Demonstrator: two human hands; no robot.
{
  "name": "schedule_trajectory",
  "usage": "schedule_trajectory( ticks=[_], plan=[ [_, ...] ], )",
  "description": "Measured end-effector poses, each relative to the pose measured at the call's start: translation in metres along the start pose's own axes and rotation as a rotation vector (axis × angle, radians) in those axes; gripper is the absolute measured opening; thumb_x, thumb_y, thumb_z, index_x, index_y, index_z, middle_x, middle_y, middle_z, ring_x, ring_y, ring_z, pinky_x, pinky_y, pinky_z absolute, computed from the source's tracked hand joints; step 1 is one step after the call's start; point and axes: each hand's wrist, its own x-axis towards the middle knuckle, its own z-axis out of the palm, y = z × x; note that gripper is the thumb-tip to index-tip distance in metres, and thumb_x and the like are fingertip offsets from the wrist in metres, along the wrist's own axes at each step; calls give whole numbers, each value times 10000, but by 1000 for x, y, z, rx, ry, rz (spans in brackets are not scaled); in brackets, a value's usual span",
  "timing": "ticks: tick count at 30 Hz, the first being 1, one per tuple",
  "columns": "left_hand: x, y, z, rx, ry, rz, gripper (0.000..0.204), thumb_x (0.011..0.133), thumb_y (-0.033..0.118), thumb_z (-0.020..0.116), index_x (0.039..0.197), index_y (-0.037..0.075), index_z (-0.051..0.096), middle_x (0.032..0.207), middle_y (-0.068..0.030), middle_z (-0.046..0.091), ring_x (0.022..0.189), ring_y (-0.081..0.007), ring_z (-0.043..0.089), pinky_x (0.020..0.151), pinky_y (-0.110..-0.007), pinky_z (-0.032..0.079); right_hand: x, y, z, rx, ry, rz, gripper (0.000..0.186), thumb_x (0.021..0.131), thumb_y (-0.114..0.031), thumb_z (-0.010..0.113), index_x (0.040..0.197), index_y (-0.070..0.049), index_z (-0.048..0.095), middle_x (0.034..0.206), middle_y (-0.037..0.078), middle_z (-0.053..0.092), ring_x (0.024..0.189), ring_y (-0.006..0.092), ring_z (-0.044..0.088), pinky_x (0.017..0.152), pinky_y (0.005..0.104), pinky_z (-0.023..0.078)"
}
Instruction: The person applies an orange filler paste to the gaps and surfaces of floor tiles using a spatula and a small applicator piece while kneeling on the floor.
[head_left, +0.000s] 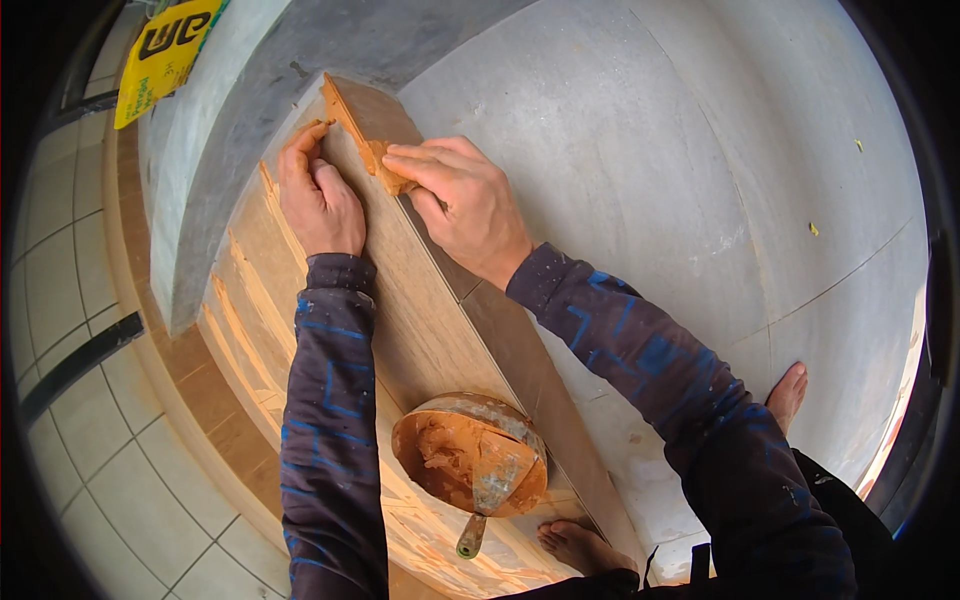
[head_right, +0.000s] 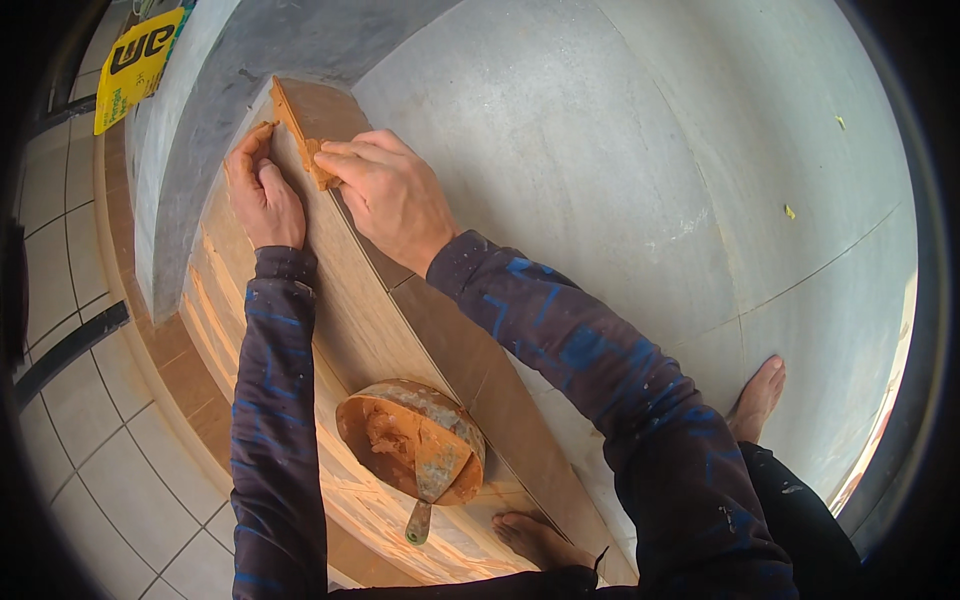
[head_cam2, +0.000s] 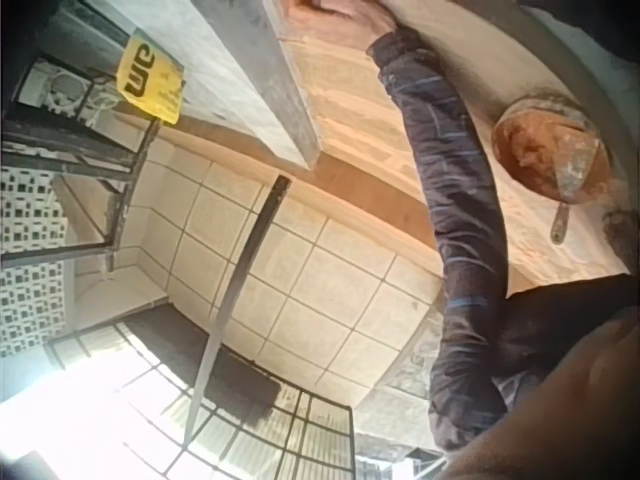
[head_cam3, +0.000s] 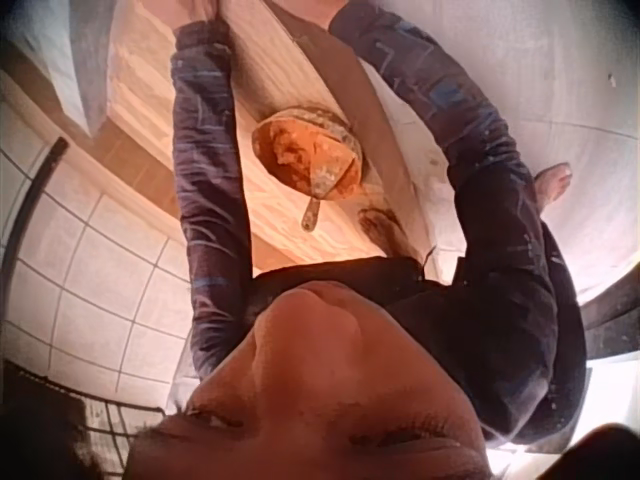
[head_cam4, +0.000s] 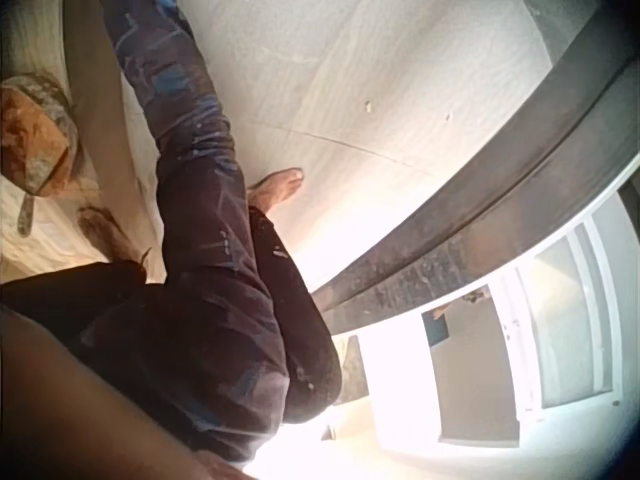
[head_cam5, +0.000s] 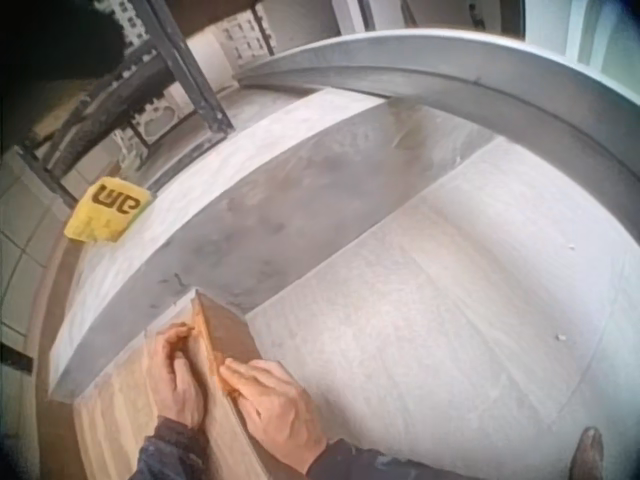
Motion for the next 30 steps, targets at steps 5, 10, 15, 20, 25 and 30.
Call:
schedule_trajectory(
  ticks=[5, 10, 15, 20, 25, 30],
  plan=[
    [2, -2, -6, 17, -9, 10, 336, 929, -84, 440, 1163, 11, 663, 1149, -146, 670, 1055, -276, 655, 941, -353, 508, -32, -23, -37, 175, -119, 200, 289, 871, 25, 658, 1150, 5, 730, 1108, 144, 750, 1039, 317, 664, 888, 390, 554],
    [1, -4, -8, 34, -72, -47, 373, 961, -78, 393, 1236, -8, 636, 1249, -132, 652, 1185, -218, 633, 1078, -342, 465, -15, 12, -45, 322, -53, 739, 149, 927, -94, 655, 969, 48, 675, 770, 141, 701, 628, 195, 619, 635, 350, 504],
    [-2, -7, -1, -17, -12, -6, 372, 919, -83, 418, 1178, 11, 668, 1171, -130, 668, 1065, -241, 646, 963, -334, 501, 3, 46, -32, 144, -140, 852, 206, 882, -156, 689, 900, 48, 677, 778, 163, 710, 683, 237, 665, 668, 370, 528],
    [1, -6, -5, -18, -20, -20, 384, 914, -82, 413, 1186, 11, 668, 1173, -125, 668, 1068, -227, 646, 970, -328, 500, 17, 46, -17, 34, -228, 903, 232, 845, -185, 698, 886, 43, 704, 826, 206, 732, 764, 336, 716, 740, 428, 559],
    [1, -5, -6, -6, -73, -75, 382, 956, -77, 377, 1231, -19, 636, 1246, -129, 665, 1181, -216, 638, 1080, -344, 467, 24, 41, -2, -54, -286, 858, 223, 828, -196, 733, 919, 7, 754, 904, 252, 738, 913, 409, 706, 841, 472, 573],
    [3, -5, -7, 22, -77, -76, 380, 950, -75, 378, 1227, -25, 633, 1240, -137, 669, 1187, -217, 637, 1082, -349, 466, 29, 22, 5, -129, -348, 715, 212, 828, -173, 726, 925, 12, 768, 925, 267, 732, 1023, 425, 666, 920, 479, 553]
  ],
)
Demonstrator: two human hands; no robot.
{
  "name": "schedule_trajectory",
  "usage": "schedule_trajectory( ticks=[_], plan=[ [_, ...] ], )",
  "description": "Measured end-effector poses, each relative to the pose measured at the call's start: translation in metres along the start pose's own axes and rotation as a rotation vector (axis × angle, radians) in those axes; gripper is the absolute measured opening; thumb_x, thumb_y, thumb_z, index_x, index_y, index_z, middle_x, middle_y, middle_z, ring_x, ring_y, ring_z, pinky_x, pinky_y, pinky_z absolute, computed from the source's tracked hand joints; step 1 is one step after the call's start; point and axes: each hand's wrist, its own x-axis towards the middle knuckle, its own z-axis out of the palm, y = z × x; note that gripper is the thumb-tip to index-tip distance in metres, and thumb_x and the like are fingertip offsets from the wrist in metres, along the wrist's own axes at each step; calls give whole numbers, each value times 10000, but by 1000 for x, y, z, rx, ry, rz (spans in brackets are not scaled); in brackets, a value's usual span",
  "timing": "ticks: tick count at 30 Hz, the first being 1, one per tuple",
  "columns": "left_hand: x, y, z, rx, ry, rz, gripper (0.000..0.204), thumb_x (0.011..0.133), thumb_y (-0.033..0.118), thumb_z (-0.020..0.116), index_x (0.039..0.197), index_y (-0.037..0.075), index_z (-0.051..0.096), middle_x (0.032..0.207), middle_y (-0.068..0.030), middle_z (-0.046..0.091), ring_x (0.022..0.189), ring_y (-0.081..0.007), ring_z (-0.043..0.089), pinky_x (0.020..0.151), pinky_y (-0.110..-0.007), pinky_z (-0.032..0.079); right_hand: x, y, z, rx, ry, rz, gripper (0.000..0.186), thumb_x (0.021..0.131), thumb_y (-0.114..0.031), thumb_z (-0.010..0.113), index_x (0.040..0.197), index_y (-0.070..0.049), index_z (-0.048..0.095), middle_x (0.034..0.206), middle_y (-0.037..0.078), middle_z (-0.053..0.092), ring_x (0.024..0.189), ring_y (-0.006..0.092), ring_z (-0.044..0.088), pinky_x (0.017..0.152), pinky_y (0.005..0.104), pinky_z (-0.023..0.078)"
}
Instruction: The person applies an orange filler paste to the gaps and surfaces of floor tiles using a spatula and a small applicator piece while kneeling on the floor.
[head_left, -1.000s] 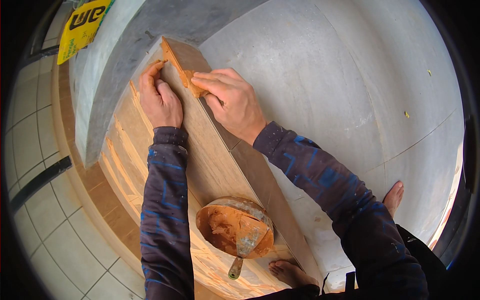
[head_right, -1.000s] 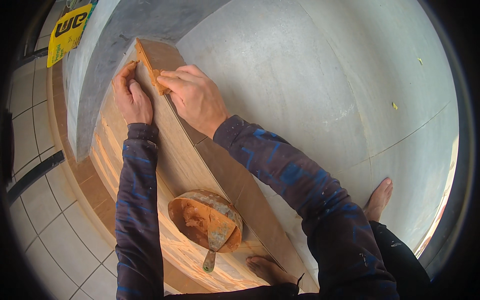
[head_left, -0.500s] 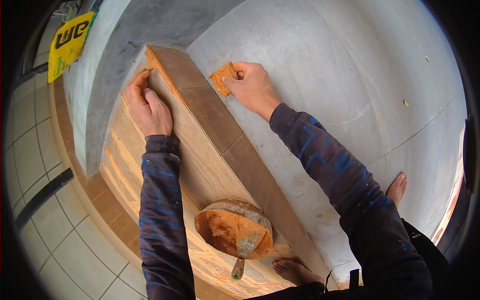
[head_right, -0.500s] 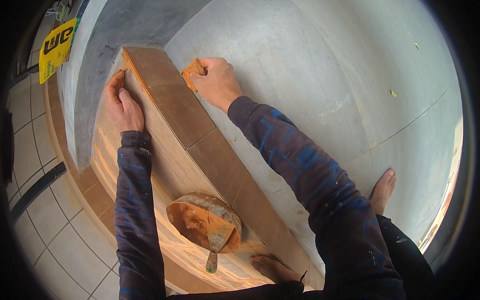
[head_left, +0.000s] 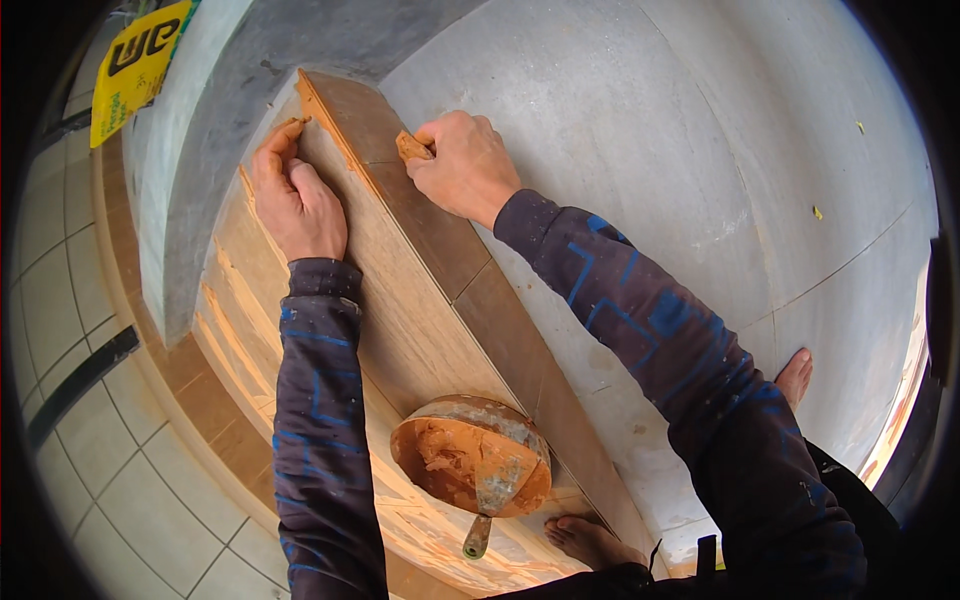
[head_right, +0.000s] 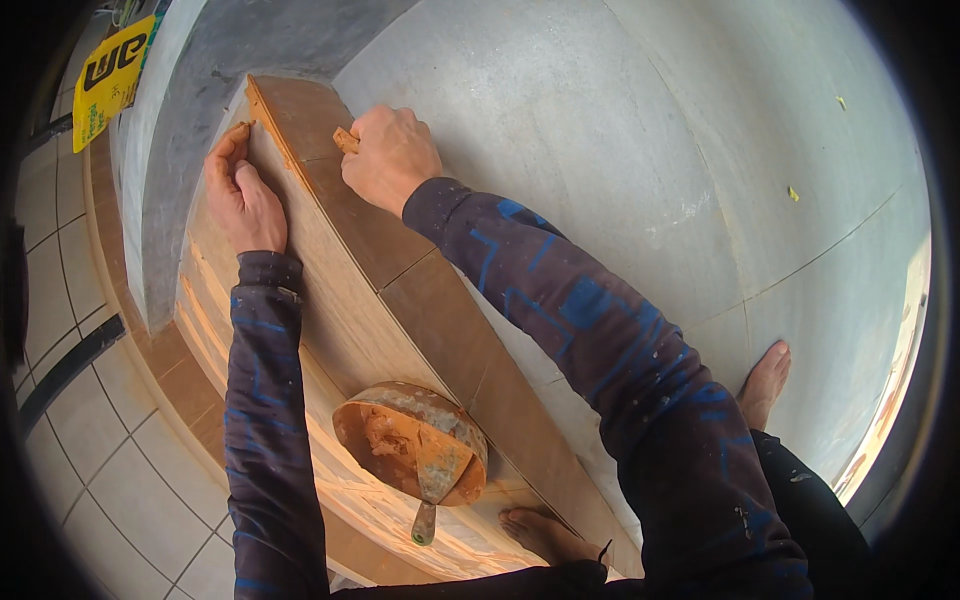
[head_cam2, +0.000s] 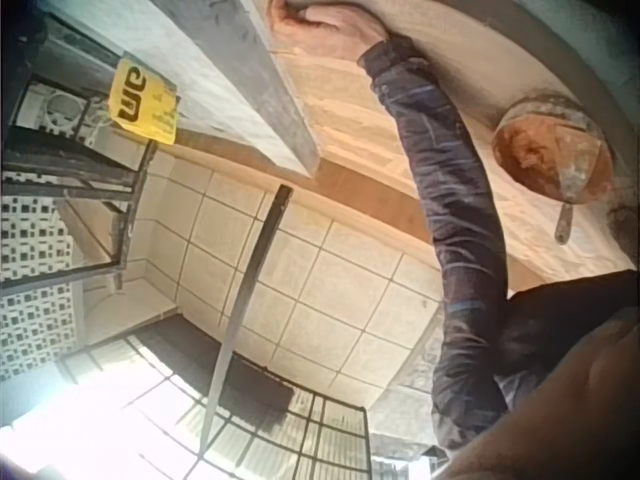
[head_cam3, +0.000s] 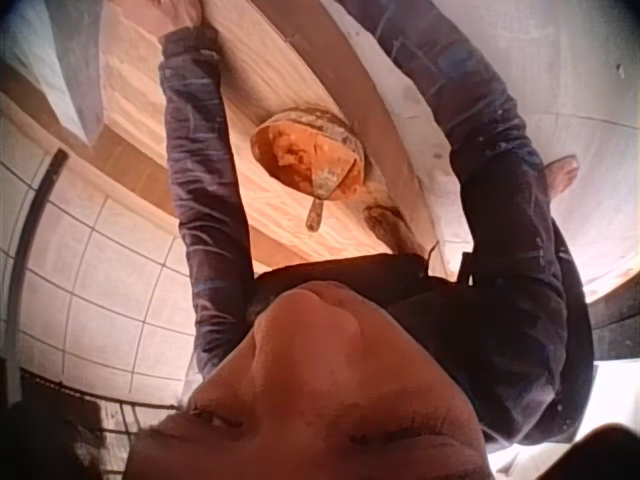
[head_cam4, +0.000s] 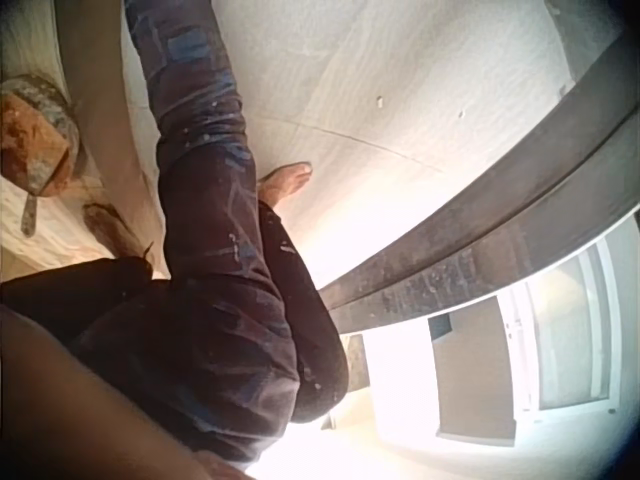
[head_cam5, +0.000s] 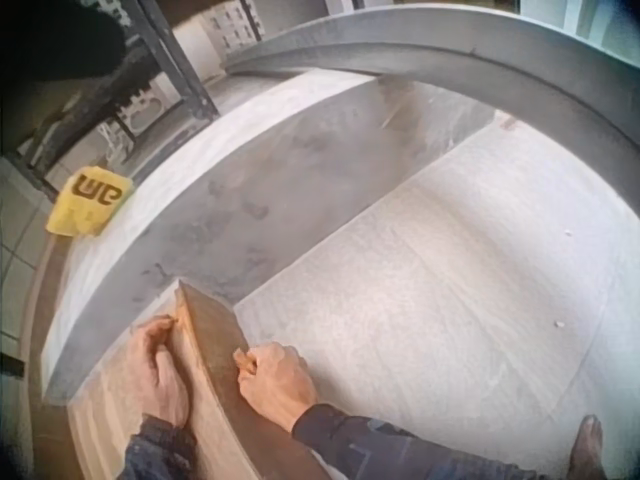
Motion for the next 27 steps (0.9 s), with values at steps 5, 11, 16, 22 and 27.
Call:
schedule_trajectory(
  ticks=[5, 11, 16, 22, 27],
  plan=[
    [-1, -4, 3, -50, 5, -16, 374, 950, -72, 376, 1224, -35, 628, 1237, -146, 672, 1192, -221, 636, 1090, -356, 462, -8, -29, -27, 97, -17, -98, 267, 829, -165, 718, 990, 42, 769, 917, 258, 740, 962, 397, 693, 877, 446, 570],
    [-2, -11, 4, -84, 68, 38, 360, 921, -64, 421, 1173, 3, 670, 1151, -132, 680, 1076, -234, 663, 982, -339, 503, 0, -5, -41, 424, 19, -15, 298, 828, -161, 728, 1012, 72, 752, 865, 237, 743, 741, 332, 723, 727, 390, 578],
    [-2, -5, 3, -86, 51, 22, 377, 914, -78, 409, 1183, -5, 663, 1175, -132, 669, 1100, -223, 654, 1003, -333, 500, -1, 32, -2, 270, 157, -49, 237, 850, -91, 716, 1060, 9, 762, 848, 170, 753, 749, 233, 726, 713, 356, 569],
    [-3, -6, 2, -92, -8, -30, 395, 954, -63, 352, 1256, -42, 605, 1279, -154, 654, 1228, -235, 627, 1113, -360, 454, -1, 53, 36, 567, 165, -71, 248, 857, -40, 721, 1097, 10, 758, 939, 157, 776, 770, 198, 723, 734, 319, 564],
    [-1, -7, 5, -133, 27, -25, 382, 941, -73, 377, 1227, -32, 628, 1235, -147, 660, 1186, -234, 640, 1072, -353, 479, -22, 62, 36, 486, 174, -202, 298, 864, -40, 709, 1156, 8, 747, 1076, 176, 771, 885, 239, 757, 807, 307, 579]
  ],
)
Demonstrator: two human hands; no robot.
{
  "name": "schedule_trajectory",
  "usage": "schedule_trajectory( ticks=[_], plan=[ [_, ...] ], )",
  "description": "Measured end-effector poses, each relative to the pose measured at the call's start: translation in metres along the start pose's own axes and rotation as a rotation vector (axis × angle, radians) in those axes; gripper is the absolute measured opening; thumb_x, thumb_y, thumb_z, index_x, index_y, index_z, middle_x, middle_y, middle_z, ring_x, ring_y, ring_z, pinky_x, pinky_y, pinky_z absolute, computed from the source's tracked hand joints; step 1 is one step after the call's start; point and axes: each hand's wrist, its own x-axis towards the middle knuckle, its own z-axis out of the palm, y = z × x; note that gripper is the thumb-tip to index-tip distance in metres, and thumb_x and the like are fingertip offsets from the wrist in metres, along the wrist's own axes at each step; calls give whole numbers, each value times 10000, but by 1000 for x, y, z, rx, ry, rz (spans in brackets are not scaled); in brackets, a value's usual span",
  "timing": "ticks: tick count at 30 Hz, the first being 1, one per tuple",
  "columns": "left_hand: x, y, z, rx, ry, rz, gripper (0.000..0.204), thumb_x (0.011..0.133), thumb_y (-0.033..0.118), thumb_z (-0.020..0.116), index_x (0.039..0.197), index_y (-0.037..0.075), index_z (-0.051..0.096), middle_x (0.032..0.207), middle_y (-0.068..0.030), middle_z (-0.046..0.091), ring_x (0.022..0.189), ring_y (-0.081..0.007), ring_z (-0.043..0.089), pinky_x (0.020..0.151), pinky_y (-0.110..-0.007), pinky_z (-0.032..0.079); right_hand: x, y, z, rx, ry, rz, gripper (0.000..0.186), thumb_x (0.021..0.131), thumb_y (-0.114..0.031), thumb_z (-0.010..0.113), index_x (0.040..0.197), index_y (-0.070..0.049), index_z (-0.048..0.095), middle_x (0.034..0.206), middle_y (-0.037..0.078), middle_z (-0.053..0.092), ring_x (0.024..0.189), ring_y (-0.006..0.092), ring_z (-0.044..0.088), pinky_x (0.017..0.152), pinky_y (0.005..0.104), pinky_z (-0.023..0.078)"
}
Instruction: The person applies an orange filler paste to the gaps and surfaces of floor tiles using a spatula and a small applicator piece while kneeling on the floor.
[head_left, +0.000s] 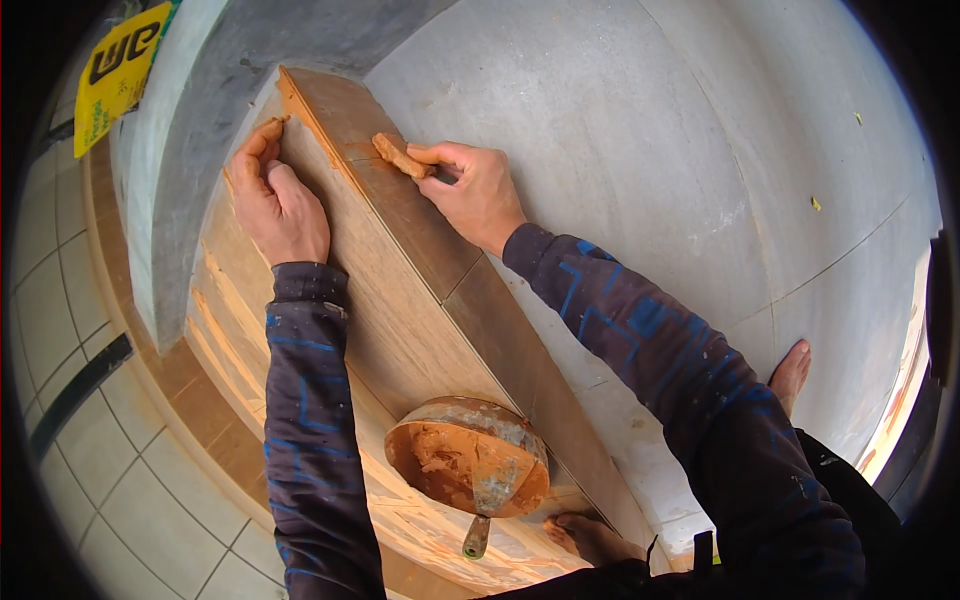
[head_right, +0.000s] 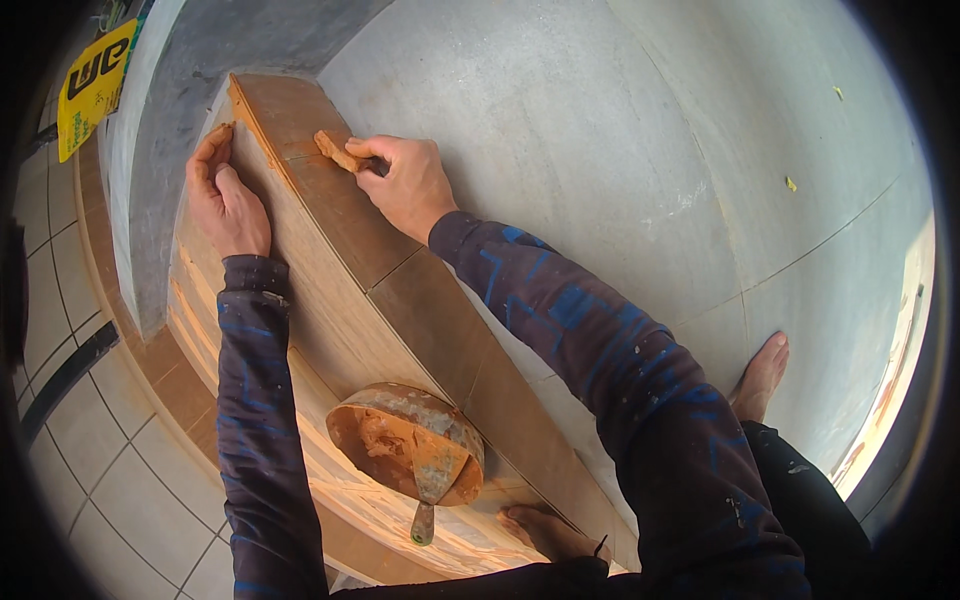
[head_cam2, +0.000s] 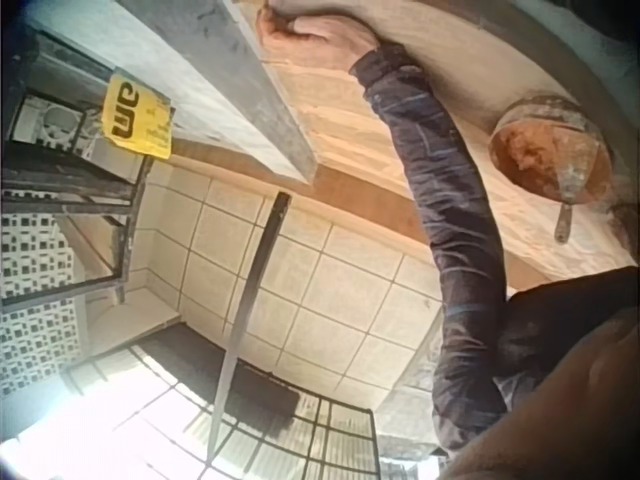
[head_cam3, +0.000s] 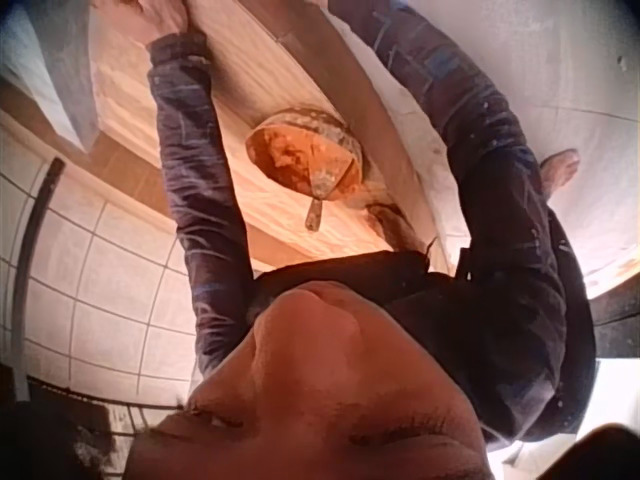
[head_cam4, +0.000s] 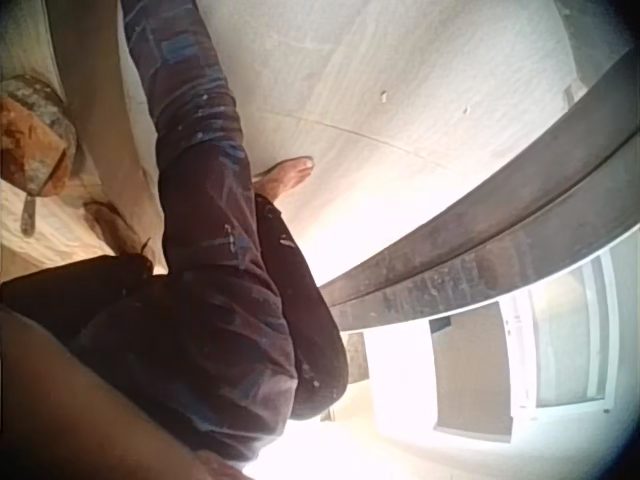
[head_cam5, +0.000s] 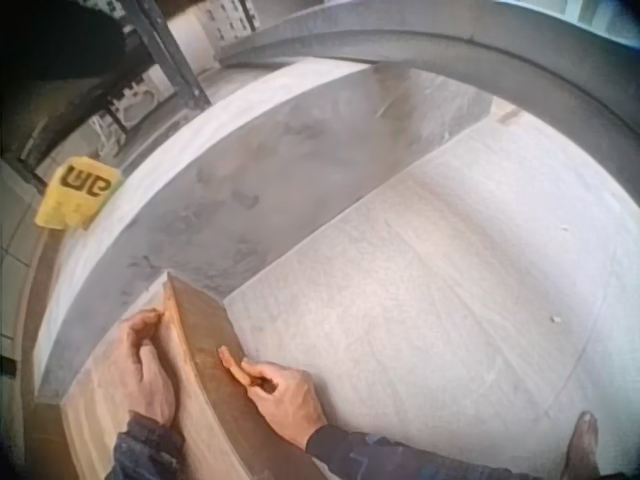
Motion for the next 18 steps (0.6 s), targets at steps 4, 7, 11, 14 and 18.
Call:
schedule_trajectory(
  ticks=[4, 7, 11, 14, 18],
  plan=[
    [0, 0, -3, -10, 29, 16, 380, 921, -85, 399, 1195, -20, 654, 1195, -136, 665, 1134, -229, 654, 1033, -347, 502, -29, -11, -18, -58, -90, -40, 303, 871, -42, 693, 1166, 11, 739, 1157, 193, 747, 1005, 279, 758, 874, 304, 580],
    [-1, 1, -3, 27, 11, 16, 379, 924, -83, 393, 1192, -23, 654, 1206, -141, 664, 1141, -230, 653, 1044, -352, 501, -22, -21, -31, 13, -87, 26, 296, 857, -30, 685, 1144, 10, 748, 1068, 188, 769, 923, 269, 759, 823, 320, 579],
    [1, -1, 0, 11, 0, 40, 375, 929, -78, 388, 1198, -31, 646, 1215, -146, 665, 1148, -235, 652, 1055, -356, 497, 11, -13, -20, 104, 68, 67, 268, 854, -28, 679, 1108, 8, 757, 933, 179, 769, 791, 263, 737, 752, 331, 569],
    [0, -4, 3, -30, 12, 43, 367, 939, -71, 392, 1209, -34, 638, 1214, -150, 670, 1157, -237, 654, 1061, -360, 497, 27, -8, -1, -9, 126, 91, 250, 859, -27, 679, 1094, 1, 760, 909, 181, 763, 747, 258, 724, 731, 332, 566],
    [2, 0, 3, -31, 22, 19, 364, 943, -74, 387, 1209, -37, 633, 1217, -150, 670, 1164, -232, 654, 1065, -361, 499, 2, -7, -3, -89, -3, 151, 314, 896, -27, 689, 1206, 5, 731, 915, 143, 767, 783, 97, 677, 717, 266, 533]
  ],
)
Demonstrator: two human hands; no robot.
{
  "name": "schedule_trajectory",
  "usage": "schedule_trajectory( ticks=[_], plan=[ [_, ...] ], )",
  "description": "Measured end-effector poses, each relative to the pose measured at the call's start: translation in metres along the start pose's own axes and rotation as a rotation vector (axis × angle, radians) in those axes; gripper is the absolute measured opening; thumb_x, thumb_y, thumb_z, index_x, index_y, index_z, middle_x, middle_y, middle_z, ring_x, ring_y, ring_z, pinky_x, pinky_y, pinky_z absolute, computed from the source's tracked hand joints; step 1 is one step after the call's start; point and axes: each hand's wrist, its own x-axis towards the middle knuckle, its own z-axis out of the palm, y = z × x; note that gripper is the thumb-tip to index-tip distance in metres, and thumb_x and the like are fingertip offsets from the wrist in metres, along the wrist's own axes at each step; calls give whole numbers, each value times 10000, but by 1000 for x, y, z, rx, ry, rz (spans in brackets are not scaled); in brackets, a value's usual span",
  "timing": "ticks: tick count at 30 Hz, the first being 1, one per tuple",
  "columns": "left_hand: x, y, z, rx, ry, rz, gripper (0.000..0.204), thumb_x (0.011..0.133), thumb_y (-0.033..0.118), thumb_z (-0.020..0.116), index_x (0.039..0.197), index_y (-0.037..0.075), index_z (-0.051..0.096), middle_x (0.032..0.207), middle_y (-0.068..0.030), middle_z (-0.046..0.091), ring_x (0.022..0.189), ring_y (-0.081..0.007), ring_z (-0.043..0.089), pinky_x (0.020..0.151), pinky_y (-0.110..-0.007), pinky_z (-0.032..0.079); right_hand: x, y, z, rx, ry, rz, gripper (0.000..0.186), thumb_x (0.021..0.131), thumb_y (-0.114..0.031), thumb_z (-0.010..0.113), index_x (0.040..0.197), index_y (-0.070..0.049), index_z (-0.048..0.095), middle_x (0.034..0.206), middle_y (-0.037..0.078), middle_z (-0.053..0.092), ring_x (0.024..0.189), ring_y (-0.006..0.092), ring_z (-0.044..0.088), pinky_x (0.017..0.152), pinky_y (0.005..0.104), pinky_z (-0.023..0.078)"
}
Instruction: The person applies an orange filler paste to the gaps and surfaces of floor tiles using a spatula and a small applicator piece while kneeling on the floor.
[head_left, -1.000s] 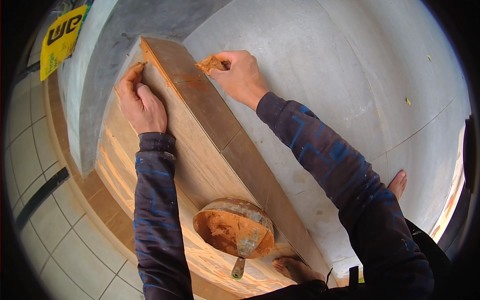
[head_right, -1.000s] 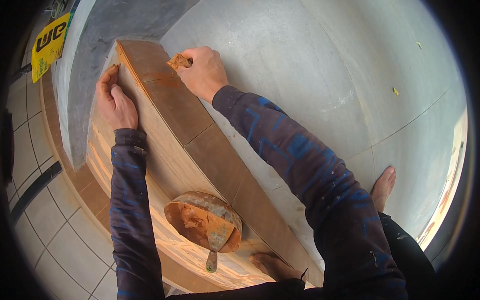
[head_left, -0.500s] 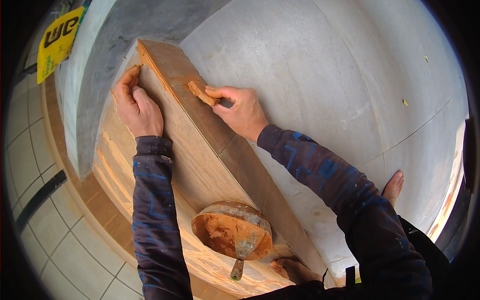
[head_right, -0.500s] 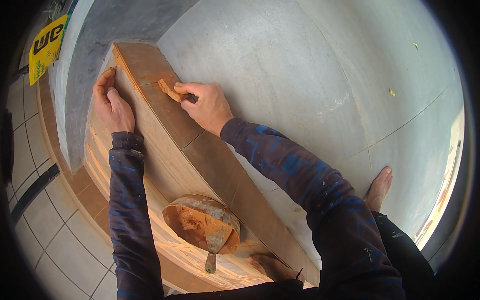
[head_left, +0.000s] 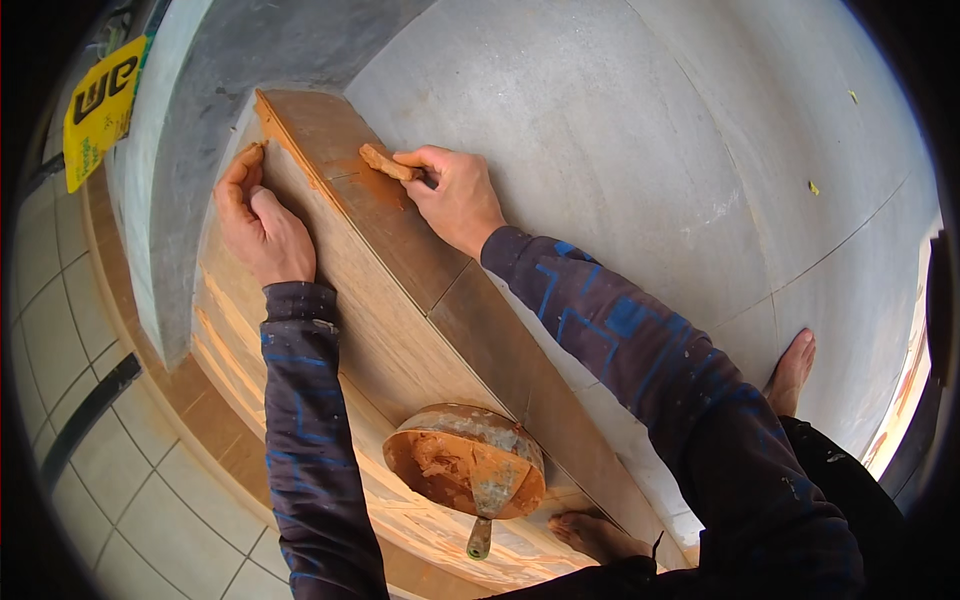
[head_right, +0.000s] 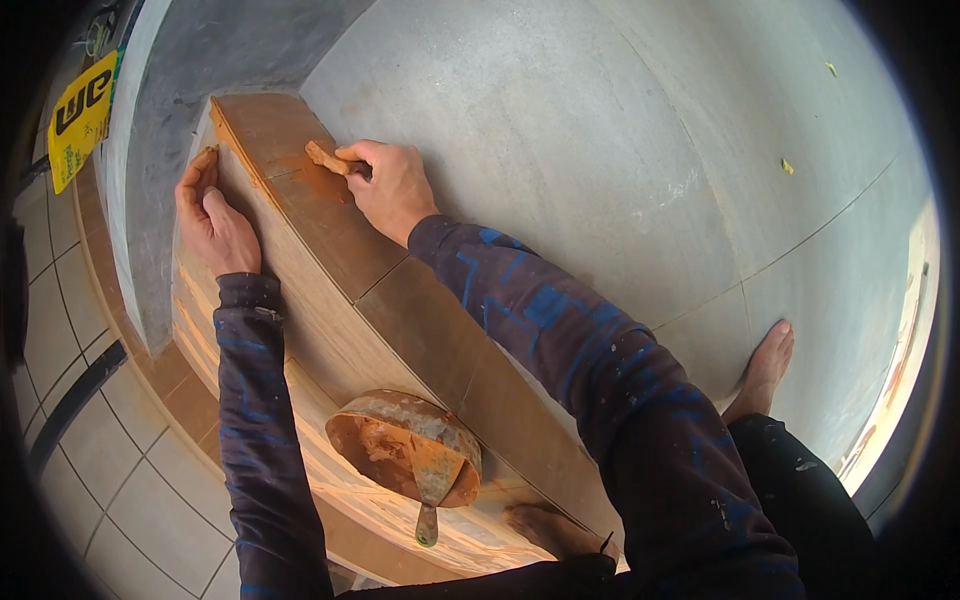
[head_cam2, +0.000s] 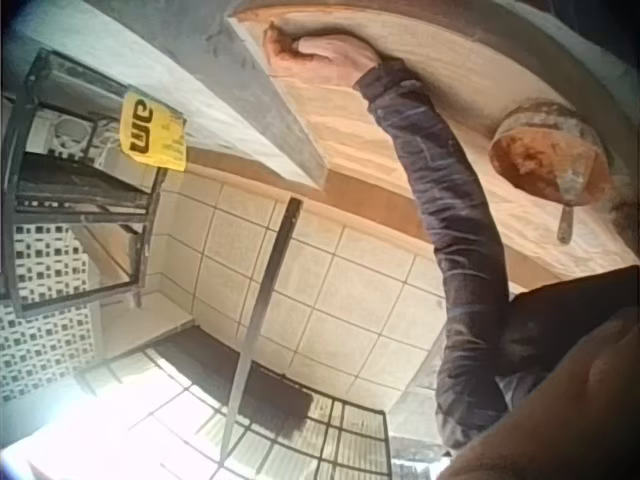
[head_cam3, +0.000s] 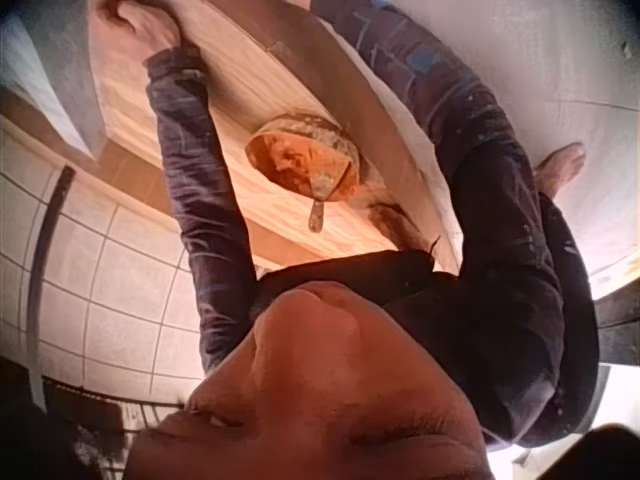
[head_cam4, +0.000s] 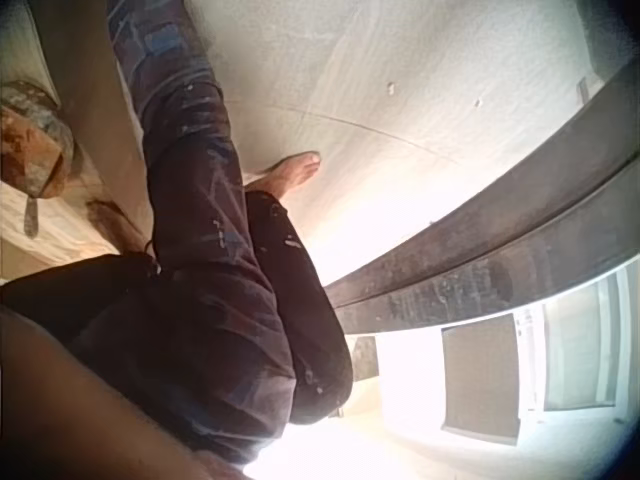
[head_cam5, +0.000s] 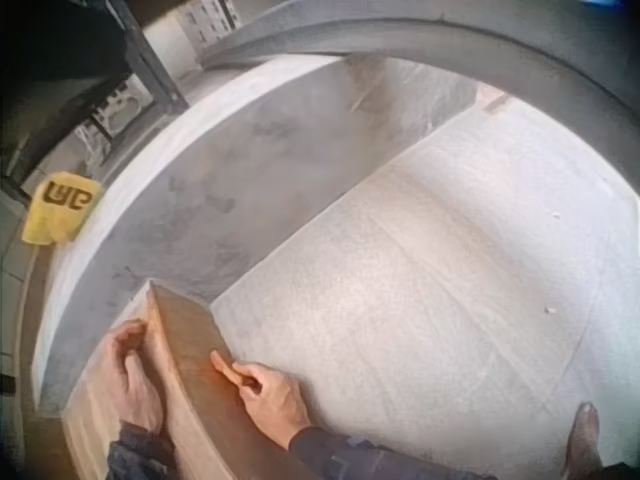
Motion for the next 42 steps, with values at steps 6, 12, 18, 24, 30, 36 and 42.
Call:
schedule_trajectory(
  ticks=[6, 12, 18, 24, 30, 36, 42],
  plan=[
    [0, -5, -8, -6, 0, 0, 364, 949, -71, 381, 1210, -39, 632, 1223, -149, 669, 1169, -232, 654, 1073, -361, 495, -25, 5, -30, 100, -154, -10, 275, 893, 13, 638, 1149, -2, 737, 922, 162, 760, 739, 207, 696, 733, 330, 548],
    [-2, -1, -5, -3, -19, -6, 364, 953, -65, 380, 1214, -38, 632, 1224, -150, 674, 1178, -235, 653, 1077, -364, 493, 19, -24, -36, 33, -24, -1, 162, 879, -69, 651, 984, 54, 652, 826, 208, 703, 729, 322, 690, 717, 407, 541],
    [-2, -5, 4, -18, -2, -7, 361, 950, -67, 384, 1205, -36, 639, 1226, -153, 673, 1158, -234, 660, 1065, -363, 500, 47, 0, -8, -368, -31, -148, 205, 901, -151, 651, 1000, 29, 653, 796, 214, 670, 709, 342, 640, 697, 429, 515],
    [2, -5, -7, -1, 12, -13, 363, 936, -80, 386, 1186, -37, 646, 1193, -150, 678, 1139, -227, 666, 1042, -357, 515, 19, -45, -9, -268, -147, -55, 183, 909, -127, 643, 987, 31, 690, 717, 206, 641, 638, 322, 591, 663, 429, 497],
    [-2, -6, -4, -43, -2, -49, 362, 941, -74, 379, 1196, -47, 635, 1223, -153, 669, 1149, -237, 663, 1061, -360, 502, 6, -102, -19, -109, -223, -92, 154, 846, -71, 627, 801, 77, 631, 743, 269, 649, 735, 448, 643, 726, 502, 527],
    [-3, -5, -5, -51, 4, -27, 374, 943, -73, 370, 1215, -44, 626, 1222, -154, 668, 1159, -236, 657, 1076, -365, 496, 0, -86, -19, 83, -93, -142, 162, 872, -45, 654, 990, 59, 693, 774, 198, 694, 632, 325, 603, 660, 413, 520],
    [-1, -2, 1, -81, 16, -59, 374, 939, -78, 369, 1210, -50, 625, 1219, -152, 667, 1169, -231, 654, 1070, -363, 504, -17, -40, 0, -9, 30, -415, 332, 866, 3, 640, 1185, 19, 730, 1060, 178, 755, 927, 296, 682, 838, 378, 555]
  ],
)
